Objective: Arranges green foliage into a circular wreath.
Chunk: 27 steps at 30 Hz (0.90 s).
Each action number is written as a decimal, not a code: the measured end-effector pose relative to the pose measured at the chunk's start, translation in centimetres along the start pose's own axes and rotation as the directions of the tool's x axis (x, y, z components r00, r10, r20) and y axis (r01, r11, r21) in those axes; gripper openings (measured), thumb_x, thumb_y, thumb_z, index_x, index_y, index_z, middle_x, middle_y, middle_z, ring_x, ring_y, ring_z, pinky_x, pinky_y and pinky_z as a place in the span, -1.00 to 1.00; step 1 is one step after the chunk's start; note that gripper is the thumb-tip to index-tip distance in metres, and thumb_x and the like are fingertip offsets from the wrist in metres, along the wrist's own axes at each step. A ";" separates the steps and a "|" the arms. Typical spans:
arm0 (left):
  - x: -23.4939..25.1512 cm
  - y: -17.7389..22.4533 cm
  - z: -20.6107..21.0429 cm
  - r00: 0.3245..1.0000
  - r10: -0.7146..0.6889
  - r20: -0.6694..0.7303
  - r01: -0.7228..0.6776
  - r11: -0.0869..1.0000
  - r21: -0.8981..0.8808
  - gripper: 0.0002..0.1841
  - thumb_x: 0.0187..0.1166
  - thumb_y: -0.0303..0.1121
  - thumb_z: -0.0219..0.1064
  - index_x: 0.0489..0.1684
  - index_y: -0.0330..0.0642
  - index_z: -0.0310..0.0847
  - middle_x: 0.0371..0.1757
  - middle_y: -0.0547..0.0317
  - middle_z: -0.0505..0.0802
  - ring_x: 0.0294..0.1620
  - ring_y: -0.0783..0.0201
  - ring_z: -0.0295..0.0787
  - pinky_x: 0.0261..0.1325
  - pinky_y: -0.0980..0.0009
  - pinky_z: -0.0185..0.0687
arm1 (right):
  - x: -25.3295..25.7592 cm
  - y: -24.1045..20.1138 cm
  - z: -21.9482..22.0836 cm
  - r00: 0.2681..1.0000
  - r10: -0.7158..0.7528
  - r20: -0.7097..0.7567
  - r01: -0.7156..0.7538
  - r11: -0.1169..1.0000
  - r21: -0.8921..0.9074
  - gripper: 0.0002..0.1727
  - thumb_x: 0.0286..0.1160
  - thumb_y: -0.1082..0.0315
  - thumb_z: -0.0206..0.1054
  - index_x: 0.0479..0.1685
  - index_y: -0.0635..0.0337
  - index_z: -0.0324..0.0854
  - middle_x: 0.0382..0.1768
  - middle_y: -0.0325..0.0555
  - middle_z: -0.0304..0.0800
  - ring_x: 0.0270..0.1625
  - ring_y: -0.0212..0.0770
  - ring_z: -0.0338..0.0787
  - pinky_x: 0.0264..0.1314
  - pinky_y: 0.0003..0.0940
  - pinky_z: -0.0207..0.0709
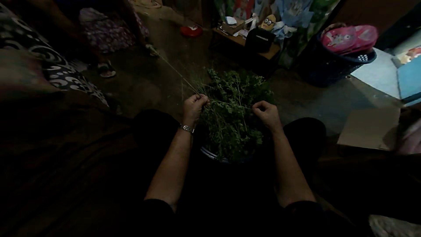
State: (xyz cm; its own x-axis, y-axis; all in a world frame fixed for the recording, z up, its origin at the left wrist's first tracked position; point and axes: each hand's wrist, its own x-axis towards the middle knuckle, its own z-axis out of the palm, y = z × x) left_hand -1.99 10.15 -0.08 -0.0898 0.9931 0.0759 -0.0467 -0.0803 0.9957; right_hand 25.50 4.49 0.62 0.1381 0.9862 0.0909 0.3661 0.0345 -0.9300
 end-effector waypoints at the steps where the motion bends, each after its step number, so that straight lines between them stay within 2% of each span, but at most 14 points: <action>1: 0.1 0.0 0.0 1.000 -0.003 -0.008 0.003 1.000 -0.008 -0.91 0.68 -0.46 0.31 -0.11 -0.30 0.68 -0.31 0.24 0.85 -0.31 0.47 0.75 -0.11 0.52 0.70 | 0.1 0.1 -0.3 1.000 0.009 -0.018 -0.010 1.000 -0.014 -0.86 0.59 0.44 0.36 -0.02 0.31 0.71 -0.22 0.02 0.82 -0.38 -0.22 0.79 -0.23 -0.22 0.75; 4: 0.1 0.4 -0.2 0.999 -0.009 -0.034 0.008 1.000 -0.026 -0.93 0.67 -0.46 0.31 -0.12 -0.28 0.67 -0.34 0.27 0.83 -0.36 0.50 0.73 -0.19 0.56 0.68 | 0.3 0.2 -1.2 0.997 -0.001 -0.073 -0.004 0.998 -0.059 -0.85 0.61 0.44 0.34 -0.01 0.32 0.70 -0.21 0.02 0.78 -0.36 -0.24 0.70 -0.23 -0.25 0.64; 6: 0.0 0.6 -0.2 0.999 -0.014 -0.029 0.013 1.000 -0.021 -0.94 0.66 -0.47 0.31 -0.12 -0.28 0.66 -0.34 0.27 0.84 -0.35 0.50 0.75 -0.17 0.55 0.69 | 0.4 0.3 -1.2 0.997 -0.026 -0.080 0.019 0.996 -0.088 -0.82 0.66 0.40 0.32 0.04 0.32 0.69 -0.18 0.05 0.78 -0.30 -0.22 0.74 -0.14 -0.22 0.68; 8: -0.3 0.7 -0.1 1.000 -0.014 -0.005 0.014 1.000 0.005 -0.92 0.68 -0.47 0.30 -0.08 -0.31 0.65 -0.31 0.25 0.84 -0.31 0.49 0.76 -0.11 0.53 0.72 | 0.5 0.5 -0.5 0.997 -0.068 -0.023 0.065 0.990 -0.126 -0.72 0.74 0.32 0.29 0.22 0.32 0.68 0.08 0.16 0.81 0.05 -0.06 0.80 0.20 -0.06 0.65; 10: -0.6 0.8 0.2 1.000 -0.015 0.018 0.014 0.999 0.031 -0.91 0.69 -0.47 0.29 -0.07 -0.31 0.64 -0.30 0.25 0.83 -0.32 0.49 0.75 -0.12 0.54 0.70 | 0.7 1.1 0.6 0.987 -0.147 0.057 0.155 0.976 -0.155 -0.61 0.80 0.23 0.20 0.39 0.28 0.63 0.38 0.20 0.69 0.44 0.09 0.66 0.53 0.06 0.49; 12: -0.7 0.5 0.4 0.999 -0.009 0.044 0.007 0.999 0.038 -0.91 0.69 -0.47 0.29 -0.08 -0.32 0.64 -0.31 0.24 0.83 -0.31 0.47 0.76 -0.11 0.50 0.72 | 0.6 1.0 1.8 0.971 -0.205 0.123 0.222 0.964 -0.145 -0.56 0.81 0.19 0.17 0.47 0.27 0.58 0.48 0.22 0.61 0.56 0.13 0.57 0.62 0.09 0.41; 15: -0.8 0.1 0.7 0.997 -0.027 0.076 0.023 0.998 0.055 -0.89 0.68 -0.45 0.31 -0.05 -0.32 0.66 -0.28 0.20 0.85 -0.29 0.42 0.78 -0.09 0.46 0.74 | 0.3 1.1 3.5 0.953 -0.229 0.197 0.243 0.969 -0.052 -0.59 0.75 0.23 0.28 0.43 0.28 0.59 0.40 0.13 0.69 0.44 -0.01 0.70 0.52 -0.02 0.55; 17: -0.8 0.0 0.9 0.995 -0.033 0.089 0.030 0.999 0.040 -0.90 0.67 -0.47 0.32 -0.06 -0.31 0.66 -0.31 0.22 0.84 -0.32 0.45 0.77 -0.13 0.50 0.73 | 0.1 1.1 4.3 0.948 -0.244 0.206 0.246 0.969 0.014 -0.68 0.70 0.37 0.31 0.30 0.33 0.63 0.18 0.13 0.79 0.14 -0.12 0.82 0.25 -0.16 0.70; 19: -0.8 -0.3 0.9 0.995 -0.022 0.100 0.020 1.000 0.014 -0.92 0.66 -0.48 0.31 -0.08 -0.31 0.66 -0.32 0.23 0.85 -0.32 0.45 0.78 -0.13 0.50 0.74 | -0.1 1.0 4.7 0.954 -0.239 0.183 0.236 0.971 0.038 -0.79 0.66 0.47 0.32 0.15 0.38 0.66 -0.03 0.11 0.81 -0.11 -0.19 0.81 0.02 -0.26 0.73; 21: -1.0 -0.1 0.9 0.994 -0.026 0.102 0.026 1.000 0.006 -0.92 0.67 -0.48 0.31 -0.08 -0.31 0.66 -0.31 0.23 0.85 -0.32 0.45 0.78 -0.13 0.51 0.73 | -0.5 0.4 4.6 0.968 -0.182 0.176 0.180 0.983 0.024 -0.85 0.64 0.48 0.33 0.04 0.35 0.68 -0.17 0.03 0.80 -0.28 -0.27 0.77 -0.14 -0.33 0.72; 23: -1.1 0.2 1.0 0.994 -0.042 0.103 0.042 0.999 0.002 -0.93 0.67 -0.50 0.30 -0.09 -0.31 0.66 -0.32 0.23 0.84 -0.33 0.44 0.78 -0.14 0.51 0.73 | -0.6 -0.1 4.3 0.972 -0.134 0.194 0.139 0.990 -0.011 -0.87 0.60 0.50 0.34 0.00 0.34 0.68 -0.20 0.03 0.79 -0.31 -0.24 0.76 -0.18 -0.30 0.71; 27: -0.9 -0.2 1.3 0.994 -0.035 0.099 0.036 0.999 0.000 -0.94 0.65 -0.52 0.31 -0.12 -0.33 0.66 -0.30 0.20 0.84 -0.33 0.43 0.78 -0.12 0.47 0.75 | -0.6 -0.5 3.7 0.982 -0.091 0.164 0.114 0.985 -0.132 -0.83 0.51 0.50 0.39 0.00 0.34 0.72 -0.16 0.09 0.82 -0.24 -0.11 0.79 -0.10 -0.11 0.71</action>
State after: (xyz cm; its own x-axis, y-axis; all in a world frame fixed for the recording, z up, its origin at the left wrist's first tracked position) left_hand -0.62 9.34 -0.32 0.0107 0.9989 0.0456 -0.0502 -0.0450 0.9977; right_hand 21.82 4.49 -0.32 -0.0492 0.9921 0.1156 0.4977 0.1247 -0.8584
